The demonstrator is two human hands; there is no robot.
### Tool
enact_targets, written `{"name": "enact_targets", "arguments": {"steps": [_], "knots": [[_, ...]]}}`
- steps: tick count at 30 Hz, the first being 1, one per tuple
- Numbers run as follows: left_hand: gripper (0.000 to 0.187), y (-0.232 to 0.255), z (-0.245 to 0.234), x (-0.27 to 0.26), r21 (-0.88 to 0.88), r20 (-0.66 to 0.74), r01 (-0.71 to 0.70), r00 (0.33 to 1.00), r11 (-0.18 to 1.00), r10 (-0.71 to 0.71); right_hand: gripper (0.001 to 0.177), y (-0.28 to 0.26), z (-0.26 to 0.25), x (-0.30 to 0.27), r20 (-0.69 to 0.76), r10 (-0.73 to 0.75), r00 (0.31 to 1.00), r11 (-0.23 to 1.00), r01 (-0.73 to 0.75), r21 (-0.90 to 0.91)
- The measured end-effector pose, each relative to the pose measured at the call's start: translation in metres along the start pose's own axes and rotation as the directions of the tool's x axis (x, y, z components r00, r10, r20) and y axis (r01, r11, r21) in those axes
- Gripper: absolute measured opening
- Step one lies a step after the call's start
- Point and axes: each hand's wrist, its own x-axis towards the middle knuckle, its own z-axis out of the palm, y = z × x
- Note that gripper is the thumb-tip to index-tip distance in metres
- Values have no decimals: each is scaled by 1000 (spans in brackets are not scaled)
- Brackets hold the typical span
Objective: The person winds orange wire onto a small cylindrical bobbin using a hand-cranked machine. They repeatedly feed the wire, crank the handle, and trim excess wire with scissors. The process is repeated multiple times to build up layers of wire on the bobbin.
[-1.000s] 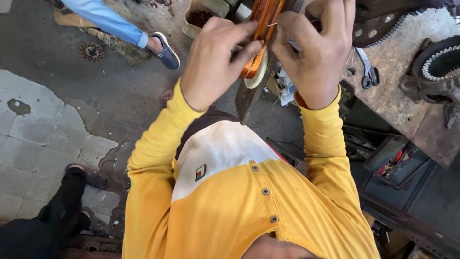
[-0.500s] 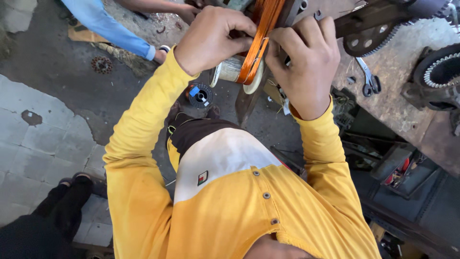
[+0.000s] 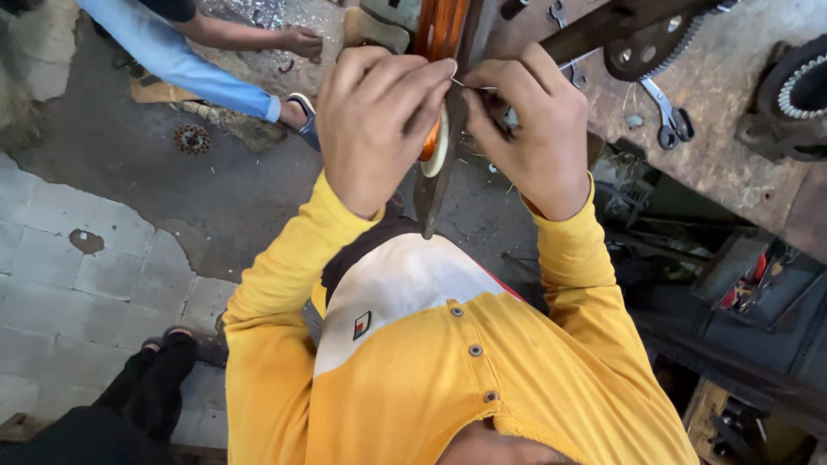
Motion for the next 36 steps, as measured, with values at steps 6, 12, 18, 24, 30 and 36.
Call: {"name": "enact_targets", "arguments": {"steps": [6, 12, 18, 24, 30, 36], "knots": [[22, 1, 0, 2, 144, 20, -57, 998, 988, 54, 18, 13, 5, 3, -33, -57, 998, 994, 60, 96], [18, -6, 1, 8, -71, 1, 60, 998, 996, -60, 21, 25, 13, 6, -55, -86, 995, 989, 92, 115], [18, -13, 0, 6, -185, 56, 114, 993, 976, -105, 20, 28, 17, 8, -34, -109, 994, 985, 112, 134], [19, -29, 6, 8, -285, 116, 149, 986, 947, -120, 23, 24, 17, 7, -22, -97, 995, 991, 98, 94], [19, -45, 1, 11, -548, 281, 235, 956, 803, -88, 22, 20, 17, 9, -24, -44, 999, 986, 48, 161], [24, -27, -10, 1, 64, 153, 91, 983, 994, -100, 22, 17, 21, 12, -63, -94, 994, 995, 94, -15]]}}
